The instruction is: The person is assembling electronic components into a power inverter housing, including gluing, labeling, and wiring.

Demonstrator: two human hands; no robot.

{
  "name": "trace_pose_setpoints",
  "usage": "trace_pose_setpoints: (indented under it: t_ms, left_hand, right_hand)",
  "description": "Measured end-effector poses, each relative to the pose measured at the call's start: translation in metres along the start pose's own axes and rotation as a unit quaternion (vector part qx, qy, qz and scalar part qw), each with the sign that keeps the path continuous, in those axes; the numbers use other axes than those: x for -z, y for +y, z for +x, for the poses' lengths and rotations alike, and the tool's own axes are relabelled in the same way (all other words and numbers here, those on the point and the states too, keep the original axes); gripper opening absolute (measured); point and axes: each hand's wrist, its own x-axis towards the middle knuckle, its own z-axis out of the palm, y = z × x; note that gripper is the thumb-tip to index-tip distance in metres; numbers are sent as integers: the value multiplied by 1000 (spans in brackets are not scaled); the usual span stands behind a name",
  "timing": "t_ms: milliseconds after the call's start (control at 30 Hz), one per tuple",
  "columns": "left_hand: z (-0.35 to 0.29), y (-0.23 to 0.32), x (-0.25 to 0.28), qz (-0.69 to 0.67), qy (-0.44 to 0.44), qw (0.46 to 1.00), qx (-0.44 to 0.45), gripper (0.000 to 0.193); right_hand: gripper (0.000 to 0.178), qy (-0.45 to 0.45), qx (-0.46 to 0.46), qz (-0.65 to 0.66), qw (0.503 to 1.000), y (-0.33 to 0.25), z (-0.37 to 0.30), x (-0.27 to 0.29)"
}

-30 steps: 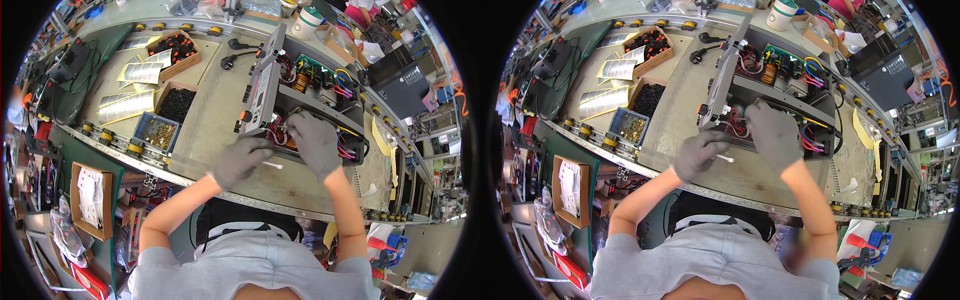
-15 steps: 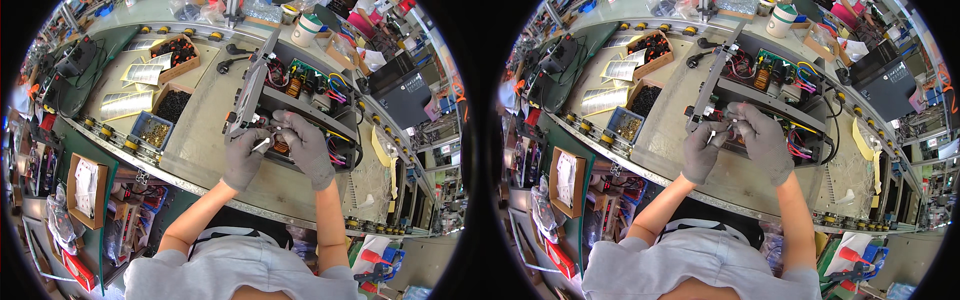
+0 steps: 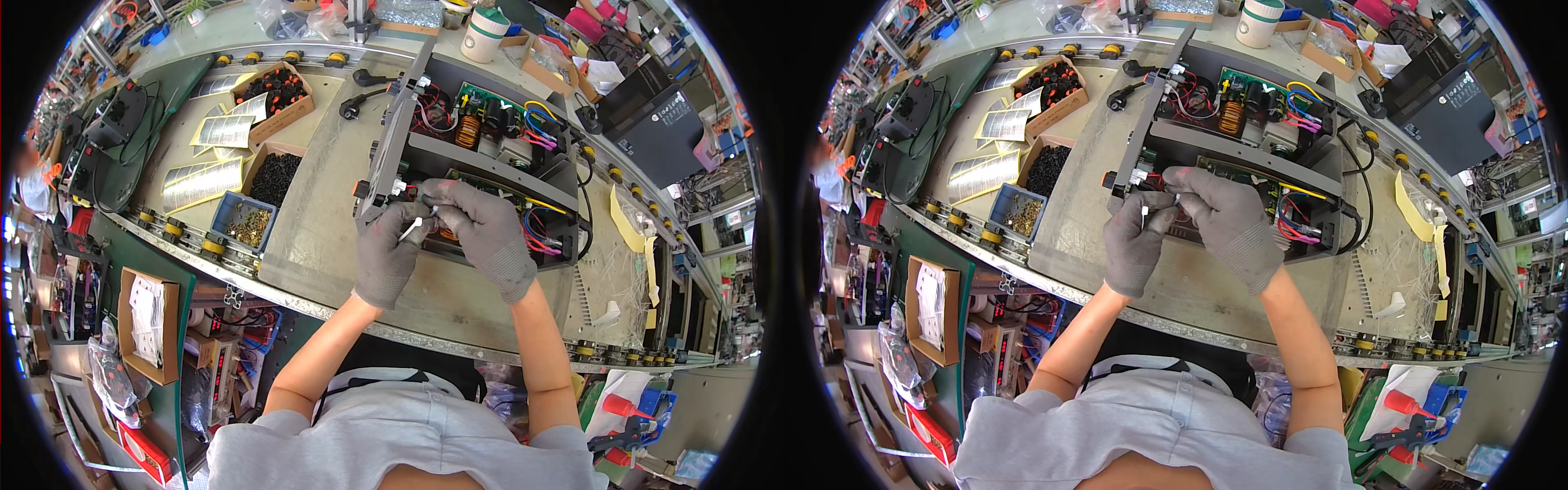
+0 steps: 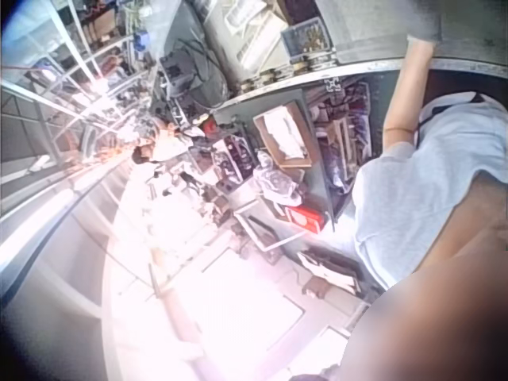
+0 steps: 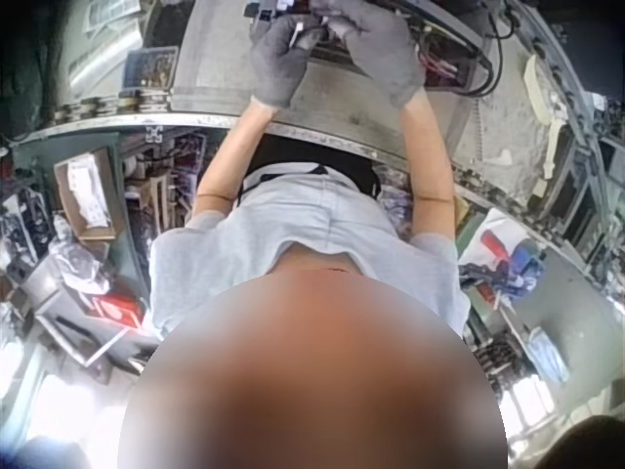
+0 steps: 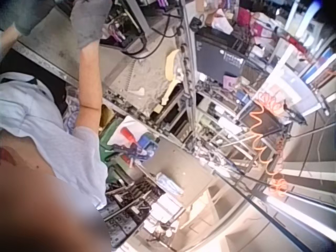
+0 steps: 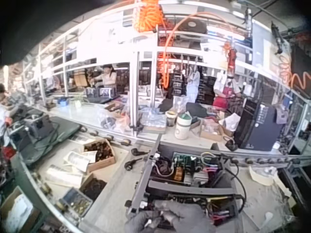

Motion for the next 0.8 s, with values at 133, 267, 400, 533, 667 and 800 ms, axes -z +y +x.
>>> trace_pose_setpoints:
  t_ms: [133, 267, 400, 533, 667, 800]
  left_hand:
    - [-1, -8, 0, -36, 10, 999, -32, 17]
    - [-12, -14, 1, 31, 28, 996, -74, 20]
    - [-18, -26, -2, 86, 96, 987, -95, 25]
    - [-16, -29, -1, 124, 109, 983, -77, 21]
    - [-12, -32, -2, 207, 172, 961, -65, 19]
    - [-17, -14, 15, 206, 138, 968, -28, 16]
  right_hand:
    - [24, 34, 27, -14, 999, 6, -1, -8]
    - [15, 27, 32, -50, 998, 5, -8, -6]
    - [14, 15, 68, -105, 992, 2, -16, -7]
    - [12, -50, 75, -122, 988, -3, -36, -12]
    - [13, -93, -4, -85, 992, 2, -55, -16]
    - [26, -52, 42, -66, 996, -31, -36, 11]
